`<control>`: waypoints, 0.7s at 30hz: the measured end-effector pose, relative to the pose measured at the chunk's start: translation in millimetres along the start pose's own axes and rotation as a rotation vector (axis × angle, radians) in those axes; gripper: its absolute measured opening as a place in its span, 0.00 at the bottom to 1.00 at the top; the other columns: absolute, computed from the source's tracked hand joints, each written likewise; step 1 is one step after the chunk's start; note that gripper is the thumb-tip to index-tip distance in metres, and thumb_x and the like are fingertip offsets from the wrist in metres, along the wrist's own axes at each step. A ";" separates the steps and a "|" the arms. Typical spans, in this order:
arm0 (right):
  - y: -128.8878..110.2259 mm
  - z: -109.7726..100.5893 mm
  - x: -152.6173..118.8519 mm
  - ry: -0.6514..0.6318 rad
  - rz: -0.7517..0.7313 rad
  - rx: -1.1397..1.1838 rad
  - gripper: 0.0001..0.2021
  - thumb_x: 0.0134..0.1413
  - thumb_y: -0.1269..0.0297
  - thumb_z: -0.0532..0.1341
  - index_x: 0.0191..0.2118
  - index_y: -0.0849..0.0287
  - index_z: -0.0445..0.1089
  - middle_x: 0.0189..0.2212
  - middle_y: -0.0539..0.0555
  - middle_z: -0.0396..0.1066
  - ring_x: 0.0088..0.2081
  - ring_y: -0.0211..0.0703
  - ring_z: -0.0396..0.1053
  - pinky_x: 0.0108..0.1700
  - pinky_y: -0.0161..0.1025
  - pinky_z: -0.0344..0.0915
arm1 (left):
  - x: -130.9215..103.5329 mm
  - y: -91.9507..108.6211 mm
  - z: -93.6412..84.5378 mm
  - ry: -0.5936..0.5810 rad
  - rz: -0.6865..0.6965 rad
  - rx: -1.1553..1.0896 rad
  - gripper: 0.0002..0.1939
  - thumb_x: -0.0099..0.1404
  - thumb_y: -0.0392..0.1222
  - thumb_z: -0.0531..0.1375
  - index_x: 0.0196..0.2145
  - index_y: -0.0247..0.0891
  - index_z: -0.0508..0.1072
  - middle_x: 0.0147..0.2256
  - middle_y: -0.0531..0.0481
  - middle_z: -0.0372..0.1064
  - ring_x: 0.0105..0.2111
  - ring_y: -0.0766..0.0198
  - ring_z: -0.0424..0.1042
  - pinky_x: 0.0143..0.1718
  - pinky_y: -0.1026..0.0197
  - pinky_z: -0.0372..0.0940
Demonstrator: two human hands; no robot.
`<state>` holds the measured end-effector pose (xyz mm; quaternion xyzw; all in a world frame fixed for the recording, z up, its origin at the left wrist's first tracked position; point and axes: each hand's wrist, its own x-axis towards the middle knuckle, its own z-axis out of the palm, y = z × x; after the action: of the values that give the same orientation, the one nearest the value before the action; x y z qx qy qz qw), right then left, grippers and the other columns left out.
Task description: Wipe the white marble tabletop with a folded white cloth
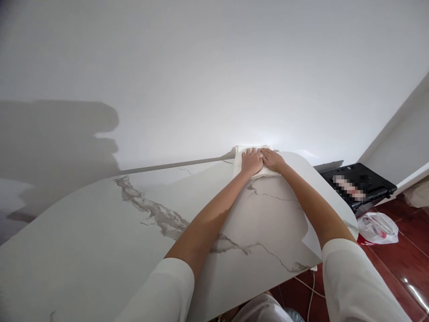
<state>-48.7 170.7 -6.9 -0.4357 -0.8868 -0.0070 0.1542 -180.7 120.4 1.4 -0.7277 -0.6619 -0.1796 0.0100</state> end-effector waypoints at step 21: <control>-0.2 -2.7 -65.1 0.094 0.034 -0.044 0.27 0.65 0.60 0.41 0.64 0.66 0.58 0.63 0.64 0.57 0.65 0.54 0.54 0.64 0.55 0.55 | -46.9 31.1 -5.8 -0.031 0.110 0.001 0.28 0.69 0.43 0.42 0.65 0.37 0.54 0.67 0.44 0.48 0.66 0.49 0.45 0.64 0.45 0.44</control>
<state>-10.9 120.0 -22.5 -0.4530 -0.8707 -0.0443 0.1862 -154.9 70.1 0.9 -0.7658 -0.6209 -0.1671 0.0099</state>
